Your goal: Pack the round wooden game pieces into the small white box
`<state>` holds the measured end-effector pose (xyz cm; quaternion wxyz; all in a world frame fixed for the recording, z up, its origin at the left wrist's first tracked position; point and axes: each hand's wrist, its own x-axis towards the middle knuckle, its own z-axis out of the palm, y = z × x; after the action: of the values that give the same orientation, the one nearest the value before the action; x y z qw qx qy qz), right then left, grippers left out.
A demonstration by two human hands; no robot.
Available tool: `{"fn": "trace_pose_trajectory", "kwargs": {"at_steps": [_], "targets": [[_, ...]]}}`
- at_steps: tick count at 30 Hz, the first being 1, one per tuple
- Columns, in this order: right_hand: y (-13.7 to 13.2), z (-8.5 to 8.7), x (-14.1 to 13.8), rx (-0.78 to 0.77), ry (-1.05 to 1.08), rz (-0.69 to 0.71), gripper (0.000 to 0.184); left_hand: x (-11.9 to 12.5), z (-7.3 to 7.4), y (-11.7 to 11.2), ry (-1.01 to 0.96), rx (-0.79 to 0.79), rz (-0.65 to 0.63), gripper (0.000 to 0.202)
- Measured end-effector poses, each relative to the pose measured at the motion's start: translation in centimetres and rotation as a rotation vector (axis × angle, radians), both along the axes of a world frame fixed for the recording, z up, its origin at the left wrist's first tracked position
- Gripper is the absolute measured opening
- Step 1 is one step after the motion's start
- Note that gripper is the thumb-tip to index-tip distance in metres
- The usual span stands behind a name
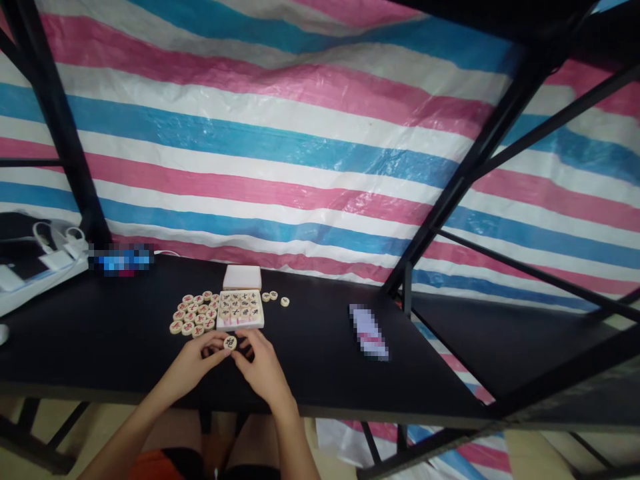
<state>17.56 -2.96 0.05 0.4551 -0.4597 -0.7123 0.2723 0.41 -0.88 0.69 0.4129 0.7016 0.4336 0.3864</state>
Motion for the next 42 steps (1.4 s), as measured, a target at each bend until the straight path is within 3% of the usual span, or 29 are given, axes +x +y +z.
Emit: {"fn": "trace_pose_trajectory", "kwargs": {"at_steps": [10, 20, 25, 34, 42], "targets": [[-0.1, 0.4, -0.2, -0.076, 0.028, 0.043, 0.015, 0.1, -0.5, 0.3, 0.049, 0.041, 0.006, 0.024], [0.0, 0.2, -0.1, 0.037, -0.011, 0.002, 0.012, 0.2, 0.1, 0.0, 0.053, 0.056, -0.022, 0.023], [-0.2, 0.4, -0.1, 0.010, -0.012, -0.007, 0.007, 0.0, -0.6, 0.3, 0.023, 0.054, 0.032, 0.022], [0.3, -0.2, -0.1, -0.095, 0.026, 0.027, 0.019, 0.0, -1.0, 0.3, -0.096, 0.093, 0.066, 0.021], [0.3, -0.2, 0.1, 0.020, -0.028, -0.004, 0.019, 0.4, -0.1, -0.1, -0.034, 0.062, 0.011, 0.020]]}}
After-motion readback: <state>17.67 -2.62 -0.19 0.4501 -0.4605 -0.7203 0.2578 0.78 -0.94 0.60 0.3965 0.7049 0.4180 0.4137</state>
